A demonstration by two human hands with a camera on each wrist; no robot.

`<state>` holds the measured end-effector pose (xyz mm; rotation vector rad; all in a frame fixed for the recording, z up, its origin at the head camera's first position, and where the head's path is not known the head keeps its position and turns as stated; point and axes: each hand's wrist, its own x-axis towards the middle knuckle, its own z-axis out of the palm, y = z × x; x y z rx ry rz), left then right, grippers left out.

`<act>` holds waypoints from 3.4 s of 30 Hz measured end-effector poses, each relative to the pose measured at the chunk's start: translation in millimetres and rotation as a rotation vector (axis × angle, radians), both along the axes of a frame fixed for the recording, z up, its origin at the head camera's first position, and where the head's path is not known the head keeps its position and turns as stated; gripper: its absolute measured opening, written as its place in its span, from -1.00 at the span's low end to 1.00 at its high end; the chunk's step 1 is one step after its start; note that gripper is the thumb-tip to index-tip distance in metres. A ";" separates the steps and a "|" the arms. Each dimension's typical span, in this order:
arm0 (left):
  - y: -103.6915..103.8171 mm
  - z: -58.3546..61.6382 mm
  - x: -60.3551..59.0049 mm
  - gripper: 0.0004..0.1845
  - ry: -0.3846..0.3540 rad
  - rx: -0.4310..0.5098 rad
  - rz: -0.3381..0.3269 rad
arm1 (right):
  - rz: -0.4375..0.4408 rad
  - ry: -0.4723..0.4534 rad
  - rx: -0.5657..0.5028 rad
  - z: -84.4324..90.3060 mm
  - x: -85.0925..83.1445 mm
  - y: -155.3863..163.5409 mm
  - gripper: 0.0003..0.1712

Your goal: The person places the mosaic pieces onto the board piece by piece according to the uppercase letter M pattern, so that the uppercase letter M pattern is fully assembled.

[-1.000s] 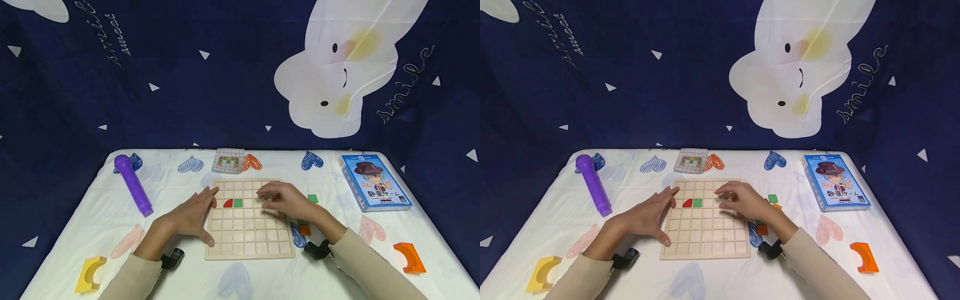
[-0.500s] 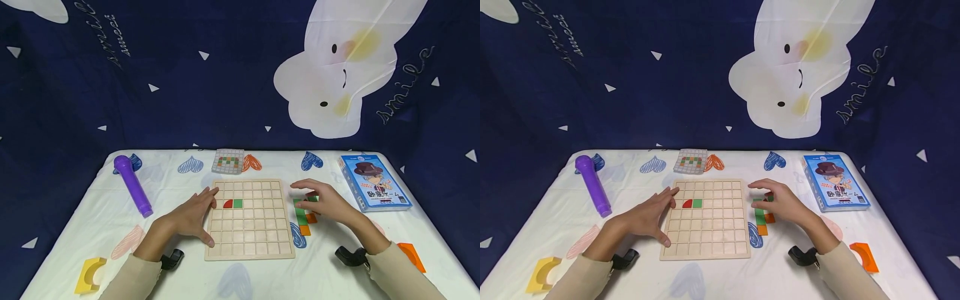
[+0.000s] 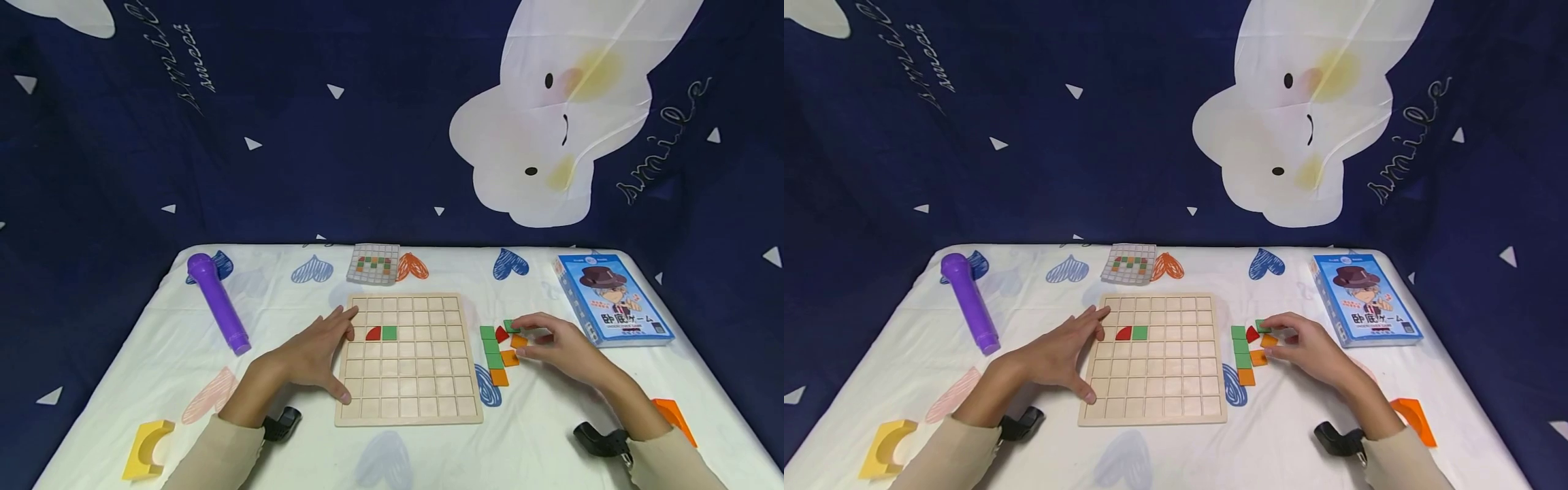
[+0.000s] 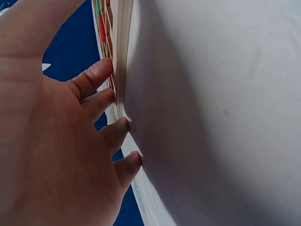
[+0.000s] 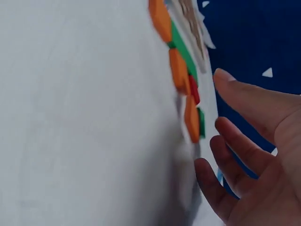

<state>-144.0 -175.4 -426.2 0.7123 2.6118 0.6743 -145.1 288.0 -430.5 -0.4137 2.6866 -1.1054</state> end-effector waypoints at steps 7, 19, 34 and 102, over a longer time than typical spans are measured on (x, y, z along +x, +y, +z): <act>0.5 -1.3 1.4 -0.03 -0.006 0.009 0.005 | 0.006 0.006 0.029 -5.2 -3.7 4.0 -0.72; 0.3 -1.1 1.2 -0.03 -0.001 0.004 0.007 | 0.016 0.047 0.065 -10.3 -7.5 4.0 -0.76; 1.2 -1.0 0.0 -0.02 0.001 -0.001 0.004 | 0.013 0.010 0.085 -6.8 -11.1 4.1 -0.79; 1.0 0.8 -2.3 0.00 -0.010 -0.020 0.006 | 0.269 0.034 -0.129 3.5 -45.1 -153.6 -0.72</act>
